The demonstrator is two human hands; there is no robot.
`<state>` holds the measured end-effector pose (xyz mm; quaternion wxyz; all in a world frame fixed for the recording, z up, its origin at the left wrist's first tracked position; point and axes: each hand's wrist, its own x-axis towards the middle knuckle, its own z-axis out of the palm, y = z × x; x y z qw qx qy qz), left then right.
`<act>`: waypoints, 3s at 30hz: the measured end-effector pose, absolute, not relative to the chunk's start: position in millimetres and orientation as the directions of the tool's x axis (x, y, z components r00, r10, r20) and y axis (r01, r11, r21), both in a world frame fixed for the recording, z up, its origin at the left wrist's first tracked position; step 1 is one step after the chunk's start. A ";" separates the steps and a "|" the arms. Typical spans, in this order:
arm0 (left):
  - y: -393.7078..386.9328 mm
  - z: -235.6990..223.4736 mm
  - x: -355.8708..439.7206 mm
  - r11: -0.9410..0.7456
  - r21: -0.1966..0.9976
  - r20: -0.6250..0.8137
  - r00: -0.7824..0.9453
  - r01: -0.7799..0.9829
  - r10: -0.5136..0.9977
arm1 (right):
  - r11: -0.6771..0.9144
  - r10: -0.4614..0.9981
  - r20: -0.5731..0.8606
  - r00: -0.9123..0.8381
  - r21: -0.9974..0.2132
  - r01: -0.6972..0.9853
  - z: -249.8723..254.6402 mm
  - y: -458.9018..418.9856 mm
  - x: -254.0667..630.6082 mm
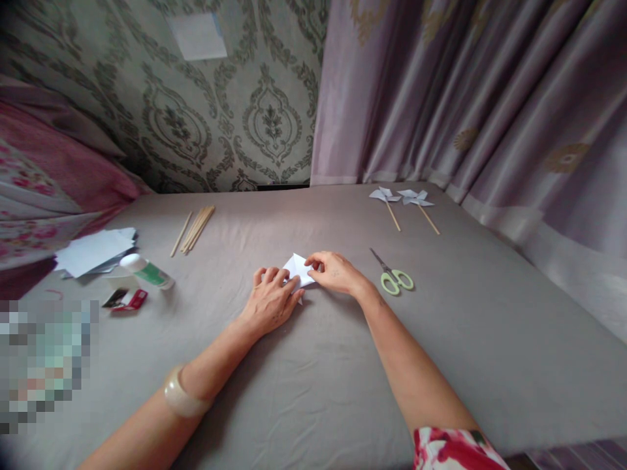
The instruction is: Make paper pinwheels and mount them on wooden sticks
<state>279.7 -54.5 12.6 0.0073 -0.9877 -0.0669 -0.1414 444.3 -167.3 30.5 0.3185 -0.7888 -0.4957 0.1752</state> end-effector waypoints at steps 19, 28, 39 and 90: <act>-49.8 15.2 281.0 -0.973 0.130 0.246 0.945 0.189 0.216 | -0.167 0.929 0.185 0.322 -0.568 0.806 26.5 -162.7 439.2; -48.4 14.5 280.8 -0.967 0.168 0.243 0.943 0.191 0.228 | -0.144 0.929 0.194 0.314 -0.591 0.794 24.5 -162.4 440.9; -47.0 13.6 280.2 -0.972 0.154 0.253 0.944 0.176 0.211 | -0.206 0.933 0.121 0.339 -0.593 0.778 34.7 -173.9 446.5; -47.1 11.2 279.4 -0.962 0.207 0.293 0.927 0.177 0.234 | -0.343 0.920 -0.040 0.390 -0.564 0.751 27.7 -158.2 425.8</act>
